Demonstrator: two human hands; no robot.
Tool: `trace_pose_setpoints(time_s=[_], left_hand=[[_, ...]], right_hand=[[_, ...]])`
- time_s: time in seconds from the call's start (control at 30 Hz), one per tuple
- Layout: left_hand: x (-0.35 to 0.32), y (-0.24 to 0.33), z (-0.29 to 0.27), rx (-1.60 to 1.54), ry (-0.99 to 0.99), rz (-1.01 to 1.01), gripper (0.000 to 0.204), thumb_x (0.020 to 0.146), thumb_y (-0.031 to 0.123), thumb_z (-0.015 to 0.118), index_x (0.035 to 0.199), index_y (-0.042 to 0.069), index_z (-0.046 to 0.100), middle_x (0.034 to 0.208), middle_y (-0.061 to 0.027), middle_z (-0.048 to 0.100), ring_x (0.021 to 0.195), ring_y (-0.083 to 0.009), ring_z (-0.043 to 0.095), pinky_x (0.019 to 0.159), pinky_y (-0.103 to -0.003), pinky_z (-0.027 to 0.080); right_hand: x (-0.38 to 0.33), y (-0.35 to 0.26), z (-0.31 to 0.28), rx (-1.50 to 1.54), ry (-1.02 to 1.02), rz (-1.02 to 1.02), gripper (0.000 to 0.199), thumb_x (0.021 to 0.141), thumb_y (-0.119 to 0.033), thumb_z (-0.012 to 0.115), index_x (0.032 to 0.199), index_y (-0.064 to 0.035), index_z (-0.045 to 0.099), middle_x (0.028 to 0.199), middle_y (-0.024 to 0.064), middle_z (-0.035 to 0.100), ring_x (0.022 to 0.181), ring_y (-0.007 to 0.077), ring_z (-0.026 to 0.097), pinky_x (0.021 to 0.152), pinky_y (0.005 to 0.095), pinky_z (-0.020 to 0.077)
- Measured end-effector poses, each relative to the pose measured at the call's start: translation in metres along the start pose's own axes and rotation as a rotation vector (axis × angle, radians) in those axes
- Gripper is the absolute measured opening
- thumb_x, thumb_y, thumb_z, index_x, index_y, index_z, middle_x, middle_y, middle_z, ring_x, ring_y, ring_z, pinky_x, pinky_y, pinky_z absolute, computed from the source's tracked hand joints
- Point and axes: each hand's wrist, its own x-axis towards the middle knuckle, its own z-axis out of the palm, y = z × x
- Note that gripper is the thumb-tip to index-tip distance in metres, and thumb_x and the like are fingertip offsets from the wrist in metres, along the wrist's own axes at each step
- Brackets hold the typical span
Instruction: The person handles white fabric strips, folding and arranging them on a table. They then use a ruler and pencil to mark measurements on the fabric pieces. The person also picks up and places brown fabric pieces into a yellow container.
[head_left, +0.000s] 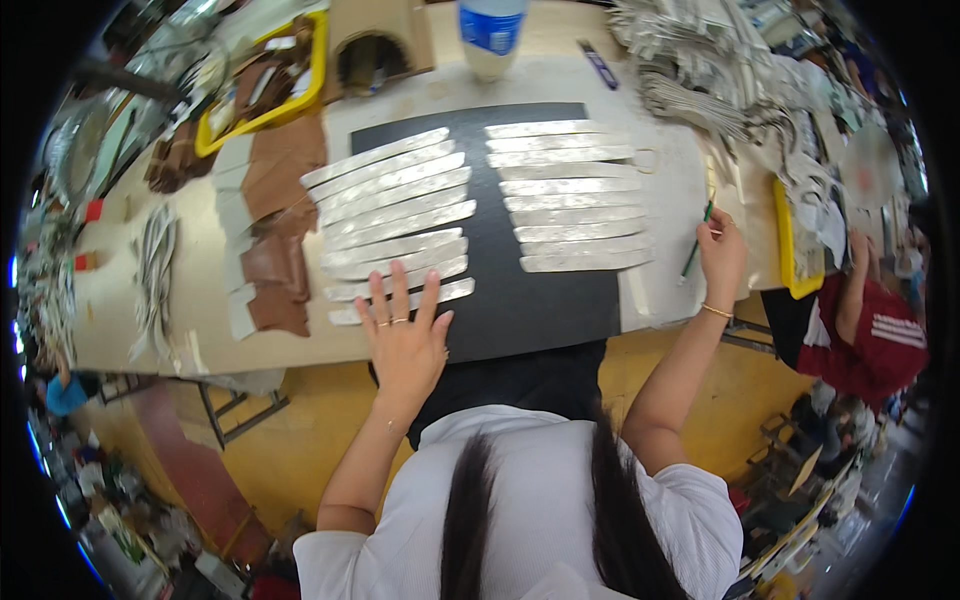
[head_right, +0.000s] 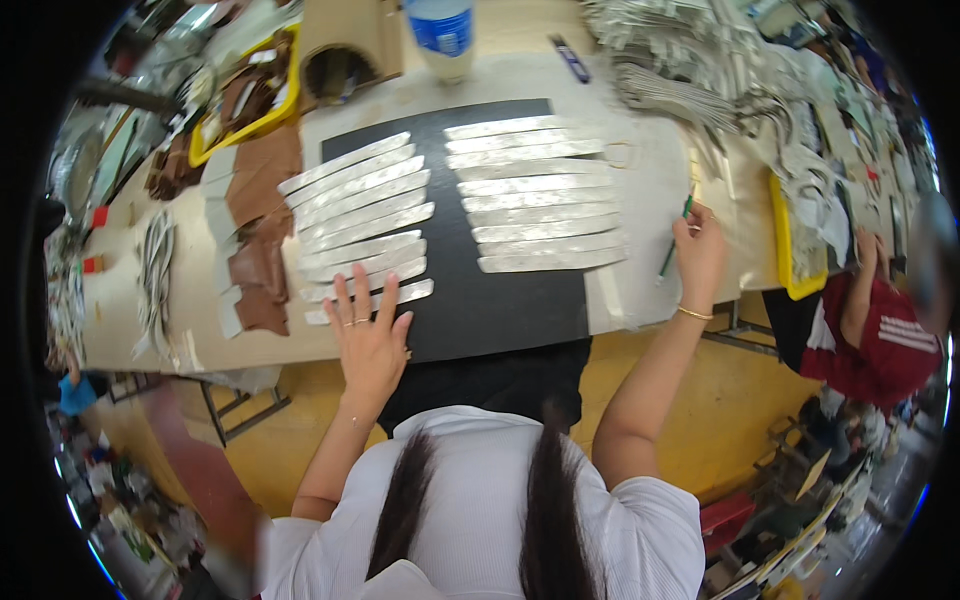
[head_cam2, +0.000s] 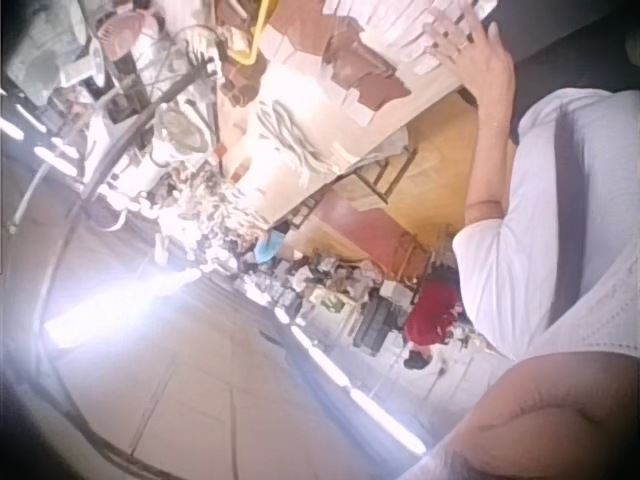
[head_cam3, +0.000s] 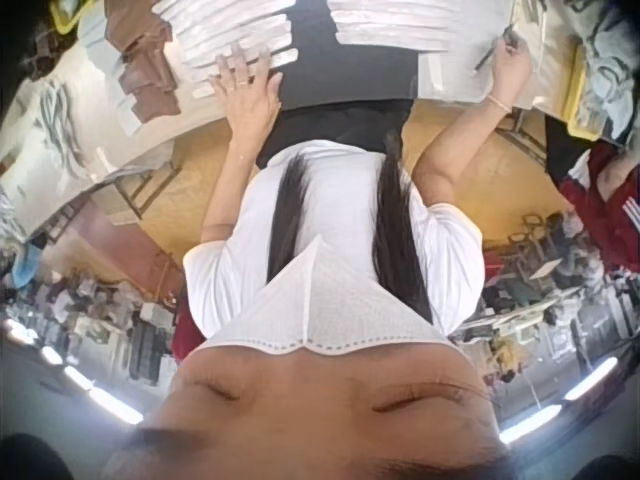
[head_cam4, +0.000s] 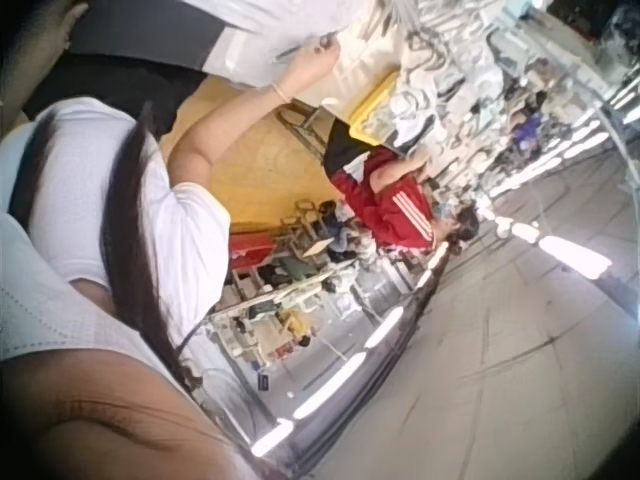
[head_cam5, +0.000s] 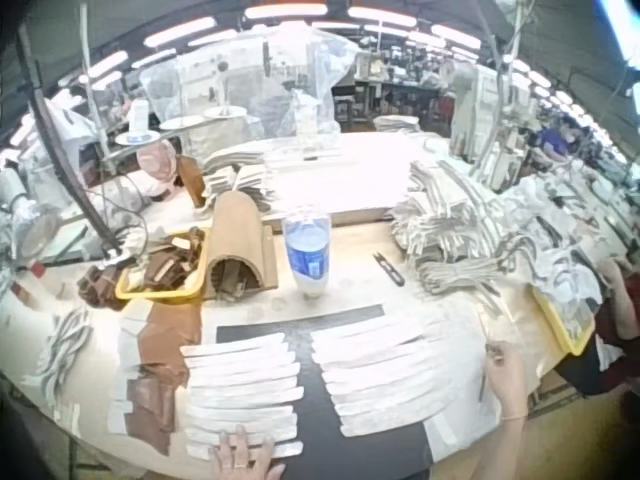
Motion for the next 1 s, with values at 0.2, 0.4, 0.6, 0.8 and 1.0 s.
trace_pose_setpoints(time_s=[0.2, 0.4, 0.6, 0.8, 1.0], left_hand=[[0.005, 0.002, 0.003, 0.151, -0.092, -0.054, 0.05, 0.104, 0.036, 0.041, 0.15, 0.02, 0.041, 0.164, -0.0174, 0.013, 0.149, -0.0437, 0.01, 0.116, -0.062, 0.008], [0.006, 0.003, 0.014, 0.249, -0.018, -0.042, 0.05, 0.106, 0.038, 0.031, 0.154, 0.022, 0.034, 0.165, -0.0165, 0.007, 0.15, -0.0416, 0.006, 0.117, -0.061, 0.006], [0.003, 0.0, 0.018, 0.237, 0.05, -0.068, 0.058, 0.101, 0.046, 0.043, 0.153, 0.02, 0.037, 0.163, -0.0208, 0.008, 0.149, -0.0451, 0.005, 0.115, -0.065, 0.004], [0.004, 0.001, 0.016, 0.148, 0.118, -0.067, 0.065, 0.096, 0.052, 0.051, 0.149, 0.017, 0.041, 0.161, -0.0274, 0.01, 0.148, -0.0498, 0.004, 0.114, -0.066, 0.004], [0.002, 0.001, 0.015, 0.066, 0.19, -0.053, 0.065, 0.094, 0.051, 0.056, 0.15, 0.02, 0.04, 0.161, -0.0268, 0.011, 0.148, -0.0496, 0.003, 0.113, -0.068, 0.004]], right_hand=[[0.002, 0.0, -0.029, 0.677, 0.072, 0.16, 0.047, 0.091, -0.004, 0.06, 0.137, -0.0036, 0.052, 0.087, 0.002, 0.062, 0.077, 0.012, 0.057, 0.072, 0.0256, 0.0501], [-0.003, 0.0, -0.034, 1.306, 0.191, 0.074, 0.032, 0.095, -0.008, 0.059, 0.127, 0.0, 0.057, 0.086, 0.002, 0.061, 0.08, 0.0124, 0.058, 0.077, 0.027, 0.051], [0.003, 0.019, 0.019, -0.05, 0.409, -0.103, 0.024, 0.093, -0.014, 0.063, 0.114, -0.0026, 0.064, 0.094, 0.0143, 0.069, 0.085, 0.0311, 0.065, 0.08, 0.0394, 0.0513], [0.008, 0.022, 0.034, -0.217, 0.39, -0.029, 0.029, 0.085, -0.01, 0.07, 0.114, -0.0049, 0.068, 0.094, 0.0163, 0.067, 0.091, 0.032, 0.063, 0.082, 0.0432, 0.0491], [0.009, -0.002, 0.014, -0.228, 0.259, -0.042, 0.022, 0.087, -0.007, 0.068, 0.109, -0.0028, 0.067, 0.09, 0.0139, 0.066, 0.082, 0.0287, 0.064, 0.075, 0.0387, 0.0506]])
